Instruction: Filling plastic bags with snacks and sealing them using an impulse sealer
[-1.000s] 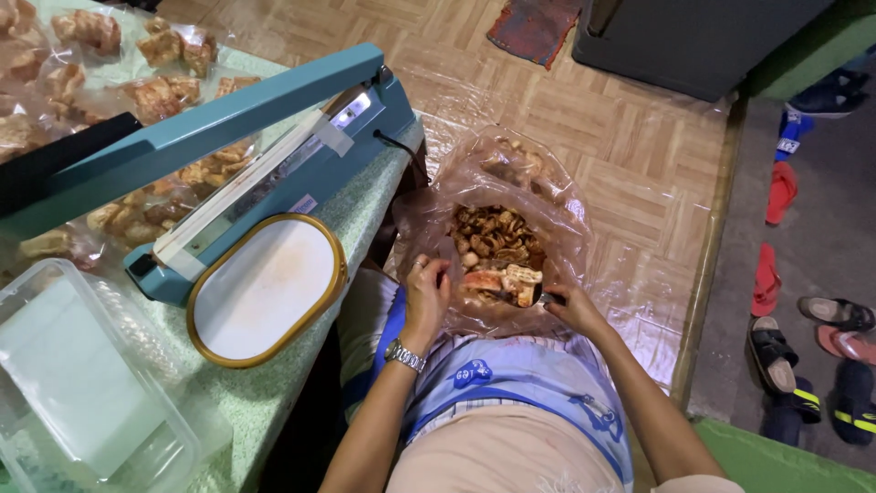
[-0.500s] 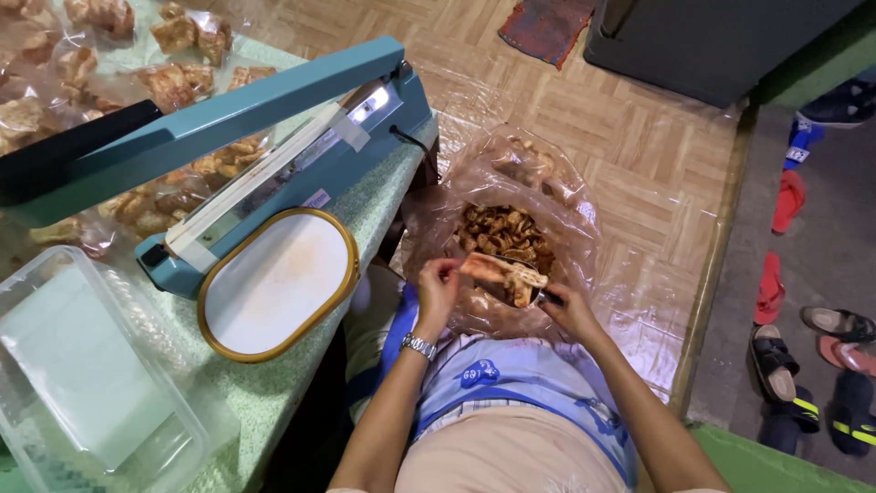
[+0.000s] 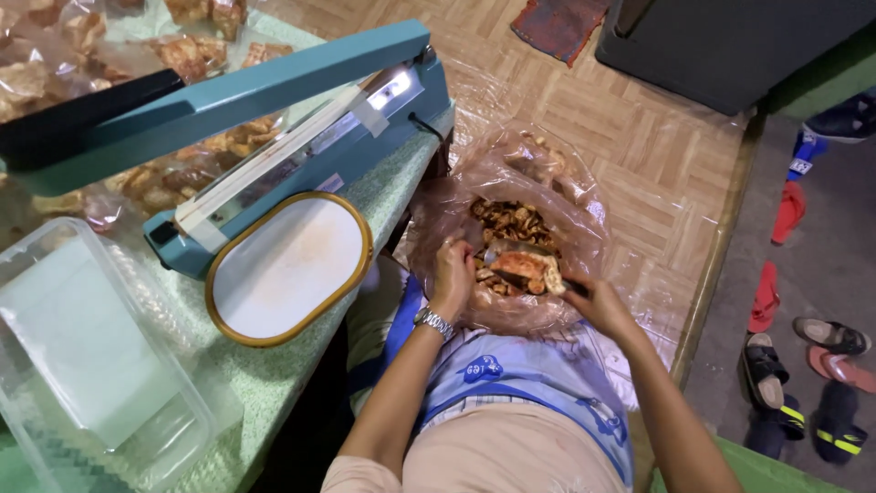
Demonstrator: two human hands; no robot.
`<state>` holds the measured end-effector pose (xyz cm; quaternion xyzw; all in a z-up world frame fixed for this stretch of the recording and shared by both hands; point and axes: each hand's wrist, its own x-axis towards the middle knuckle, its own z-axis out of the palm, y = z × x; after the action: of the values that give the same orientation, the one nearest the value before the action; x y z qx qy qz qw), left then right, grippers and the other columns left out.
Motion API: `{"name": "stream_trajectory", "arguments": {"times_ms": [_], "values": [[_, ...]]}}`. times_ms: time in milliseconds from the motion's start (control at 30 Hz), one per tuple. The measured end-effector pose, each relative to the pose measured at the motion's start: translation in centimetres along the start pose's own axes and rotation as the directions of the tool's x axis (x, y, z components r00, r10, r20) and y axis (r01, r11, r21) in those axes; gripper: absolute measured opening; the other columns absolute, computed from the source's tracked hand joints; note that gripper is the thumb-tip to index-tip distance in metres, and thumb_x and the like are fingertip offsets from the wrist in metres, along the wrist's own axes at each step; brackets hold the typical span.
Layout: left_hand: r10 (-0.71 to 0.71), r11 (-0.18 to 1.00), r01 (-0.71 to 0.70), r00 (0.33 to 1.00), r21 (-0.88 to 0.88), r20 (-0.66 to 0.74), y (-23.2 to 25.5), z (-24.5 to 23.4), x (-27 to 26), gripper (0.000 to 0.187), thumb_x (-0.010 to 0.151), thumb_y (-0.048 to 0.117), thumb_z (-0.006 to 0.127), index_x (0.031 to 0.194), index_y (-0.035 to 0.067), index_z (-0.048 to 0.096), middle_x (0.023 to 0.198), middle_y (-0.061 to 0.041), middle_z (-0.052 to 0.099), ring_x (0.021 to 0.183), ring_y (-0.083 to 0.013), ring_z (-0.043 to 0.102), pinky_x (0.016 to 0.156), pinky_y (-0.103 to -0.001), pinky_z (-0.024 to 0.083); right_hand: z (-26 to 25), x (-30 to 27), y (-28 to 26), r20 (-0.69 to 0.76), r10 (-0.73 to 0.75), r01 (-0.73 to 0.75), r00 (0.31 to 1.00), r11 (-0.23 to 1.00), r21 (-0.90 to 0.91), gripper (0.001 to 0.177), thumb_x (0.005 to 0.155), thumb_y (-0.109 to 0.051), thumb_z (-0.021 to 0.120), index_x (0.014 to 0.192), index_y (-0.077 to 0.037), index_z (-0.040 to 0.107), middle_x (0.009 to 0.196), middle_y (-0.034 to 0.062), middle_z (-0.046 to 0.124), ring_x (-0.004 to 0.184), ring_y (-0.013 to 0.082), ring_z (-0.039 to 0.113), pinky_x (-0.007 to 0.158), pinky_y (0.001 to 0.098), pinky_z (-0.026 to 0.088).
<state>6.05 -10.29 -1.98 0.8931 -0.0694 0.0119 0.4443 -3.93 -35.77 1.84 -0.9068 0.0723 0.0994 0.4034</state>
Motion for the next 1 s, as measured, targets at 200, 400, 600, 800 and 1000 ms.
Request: {"name": "stream_trajectory", "arguments": {"times_ms": [200,400,600,800,1000], "values": [[0.031,0.997,-0.03,0.999,-0.071,0.009,0.9,1.4,0.4,0.011,0.074,-0.004,0.065,0.084,0.002,0.068,0.078,-0.019,0.064,0.083,-0.0396,0.066,0.071,-0.043,0.054,-3.3,0.8,-3.0,0.036,-0.065,0.065,0.997,0.998,-0.006,0.038,0.079,-0.01,0.07,0.117,-0.006,0.07,0.111,0.021,0.07,0.111,0.0377,0.062,0.094,0.0461,0.049],[-0.014,0.974,0.004,0.999,-0.227,-0.041,0.8,1.4,0.4,0.007,0.078,0.003,0.066,0.084,0.007,0.067,0.077,-0.014,0.067,0.079,-0.0339,0.068,0.068,-0.037,0.054,-4.2,2.0,-4.4,0.046,-0.044,0.061,0.998,0.877,-0.477,0.032,0.084,-0.029,0.066,0.114,-0.02,0.07,0.101,0.0116,0.074,0.098,0.0377,0.067,0.086,0.0488,0.054],[0.032,0.974,-0.031,0.999,-0.226,0.0,2.9,0.3,0.7,0.006,0.081,0.002,0.062,0.085,0.005,0.065,0.076,-0.017,0.067,0.074,-0.0353,0.067,0.063,-0.038,0.053,-2.9,2.8,-4.7,0.04,-0.059,0.071,0.997,0.791,-0.607,0.035,0.084,-0.028,0.063,0.119,-0.03,0.065,0.1,0.0058,0.073,0.092,0.0344,0.07,0.08,0.0496,0.056],[0.067,0.995,-0.059,0.991,-0.075,0.113,1.4,2.7,0.8,0.007,0.083,0.006,0.06,0.089,0.006,0.062,0.078,-0.017,0.068,0.081,-0.0377,0.068,0.069,-0.043,0.055,-3.6,1.7,-10.6,0.096,0.042,0.045,0.995,0.648,-0.76,0.033,0.089,-0.034,0.056,0.122,-0.029,0.058,0.086,0.0092,0.074,0.091,0.0324,0.072,0.087,0.047,0.055],[0.054,0.998,-0.055,0.991,0.008,0.12,3.3,1.2,0.9,0.013,0.081,0.007,0.061,0.093,0.004,0.061,0.08,-0.02,0.068,0.082,-0.0402,0.069,0.069,-0.049,0.056,-1.1,7.9,1.8,0.017,-0.303,0.105,0.953,0.277,-0.955,0.018,0.084,-0.02,0.055,0.077,-0.025,0.071,0.059,0.0,0.067,0.059,0.017,0.07,0.055,0.0306,0.054]]}}
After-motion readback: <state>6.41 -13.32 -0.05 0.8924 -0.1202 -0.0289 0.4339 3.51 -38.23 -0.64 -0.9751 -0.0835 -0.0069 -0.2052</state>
